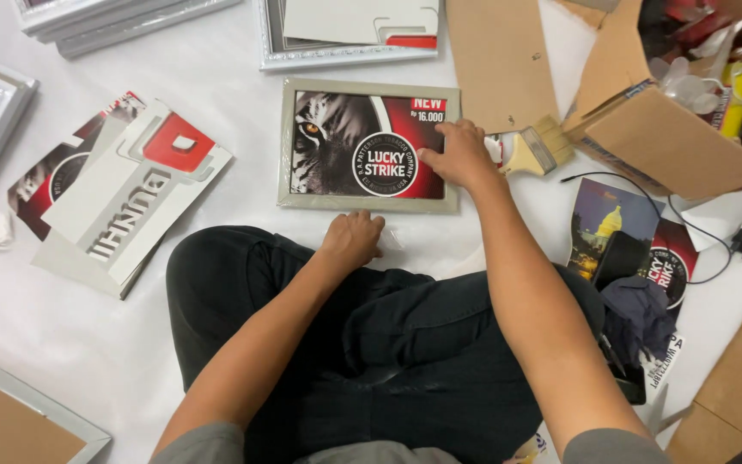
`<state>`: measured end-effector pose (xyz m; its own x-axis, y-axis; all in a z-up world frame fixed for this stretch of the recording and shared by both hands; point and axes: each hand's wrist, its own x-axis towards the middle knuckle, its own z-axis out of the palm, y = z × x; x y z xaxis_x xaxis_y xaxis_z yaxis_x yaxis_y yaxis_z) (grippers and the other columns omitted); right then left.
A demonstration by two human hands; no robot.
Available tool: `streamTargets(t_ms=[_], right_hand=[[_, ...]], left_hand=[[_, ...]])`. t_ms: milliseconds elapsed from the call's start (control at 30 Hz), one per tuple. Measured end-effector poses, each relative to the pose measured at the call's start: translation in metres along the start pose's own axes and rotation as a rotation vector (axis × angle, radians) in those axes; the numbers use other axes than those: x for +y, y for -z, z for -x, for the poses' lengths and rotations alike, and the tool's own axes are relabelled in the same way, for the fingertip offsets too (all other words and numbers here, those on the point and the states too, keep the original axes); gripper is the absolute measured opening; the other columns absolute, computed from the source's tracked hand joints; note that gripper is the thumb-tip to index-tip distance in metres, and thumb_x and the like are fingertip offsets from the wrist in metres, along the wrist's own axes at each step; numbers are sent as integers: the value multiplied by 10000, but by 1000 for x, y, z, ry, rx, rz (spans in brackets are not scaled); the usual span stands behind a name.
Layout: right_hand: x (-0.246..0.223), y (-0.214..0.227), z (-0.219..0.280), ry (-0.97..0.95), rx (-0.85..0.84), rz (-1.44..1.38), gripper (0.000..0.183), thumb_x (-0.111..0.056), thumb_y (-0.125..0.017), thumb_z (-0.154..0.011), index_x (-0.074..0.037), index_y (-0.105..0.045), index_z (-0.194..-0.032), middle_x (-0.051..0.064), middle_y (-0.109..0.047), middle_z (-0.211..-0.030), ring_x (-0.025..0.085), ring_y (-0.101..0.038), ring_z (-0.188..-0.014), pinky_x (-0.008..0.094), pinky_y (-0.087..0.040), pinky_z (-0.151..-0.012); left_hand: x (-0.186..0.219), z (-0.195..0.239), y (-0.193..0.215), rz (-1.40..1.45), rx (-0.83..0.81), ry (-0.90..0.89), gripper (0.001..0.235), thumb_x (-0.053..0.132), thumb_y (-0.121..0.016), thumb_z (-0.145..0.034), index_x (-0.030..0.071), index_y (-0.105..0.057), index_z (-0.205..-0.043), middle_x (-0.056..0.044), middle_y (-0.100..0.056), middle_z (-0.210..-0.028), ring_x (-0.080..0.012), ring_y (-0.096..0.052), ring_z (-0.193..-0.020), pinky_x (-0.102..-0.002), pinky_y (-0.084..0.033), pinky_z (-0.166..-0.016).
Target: Assembling a picture frame by cleaning the glass, inserting a picture, and securing the backing board
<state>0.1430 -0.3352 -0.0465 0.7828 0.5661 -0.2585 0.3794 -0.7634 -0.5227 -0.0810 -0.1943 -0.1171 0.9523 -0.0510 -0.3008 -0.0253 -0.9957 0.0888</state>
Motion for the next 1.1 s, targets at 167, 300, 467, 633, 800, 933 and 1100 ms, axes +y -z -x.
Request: streamTargets(t_ms=[167, 300, 467, 633, 800, 933, 1100], right_hand=[[-24, 12, 48, -21, -135, 33, 637, -409, -737, -882, -43, -631, -1392, 328, -552, -1380, 506, -516, -1330, 566, -432, -1096], [-33, 24, 70, -45, -181, 68, 641, -421, -728, -873, -39, -640, -1379, 330, -598, -1368, 496, -547, -1318, 568, -431, -1101], [-72, 50, 85, -12, -138, 132, 635, -433, -710, -877, -53, -639, -1381, 293, -631, -1351, 461, -574, -1301, 544, -445, -1104], [-149, 87, 103, 91, -122, 137, 682, -496, -707, -868, -74, -625, -1398, 256, -648, -1342, 431, -590, -1286, 528, -451, -1106], [-216, 105, 136, 357, 108, -116, 570, -388, -703, -916, -53, -636, -1373, 270, -689, -1225, 451, -677, -1112, 537, -527, -963], [-194, 97, 140, 259, 24, -127, 542, -419, -729, -896, -85, -669, -1320, 215, -736, -1080, 386, -734, -980, 486, -578, -831], [-144, 90, 122, 47, -164, -14, 299, -350, -670, -843, -91, -777, -948, 137, -751, -748, 333, -747, -766, 454, -594, -695]], left_hand=[[3, 6, 11, 72, 67, -3, 328, 420, -823, -802, 195, -740, -1025, -64, -729, -967, -279, -752, -900, -418, -593, -737], [8, 5, 8, 34, 165, -23, 165, 323, -791, -847, 227, -763, -979, -28, -740, -940, -239, -752, -879, -391, -597, -717], [11, 19, 45, 49, 284, 11, 124, 250, -687, -917, 212, -757, -1013, -48, -718, -937, -266, -738, -887, -407, -576, -709], [13, 34, 79, 80, 481, 111, 125, 256, -673, -895, 220, -770, -965, -47, -656, -973, -272, -684, -948, -384, -554, -712], [-3, 30, 88, 78, 663, 253, 128, 275, -610, -911, 248, -729, -871, 12, -631, -747, -230, -699, -710, -365, -468, -615], [-19, 31, 98, 253, 655, 371, 170, 355, -606, -929, 280, -756, -899, -27, -675, -665, -312, -736, -637, -431, -551, -553], [-24, 23, 103, 405, 558, 500, 214, 361, -572, -978, 280, -756, -1049, -115, -717, -679, -403, -750, -675, -501, -586, -621]])
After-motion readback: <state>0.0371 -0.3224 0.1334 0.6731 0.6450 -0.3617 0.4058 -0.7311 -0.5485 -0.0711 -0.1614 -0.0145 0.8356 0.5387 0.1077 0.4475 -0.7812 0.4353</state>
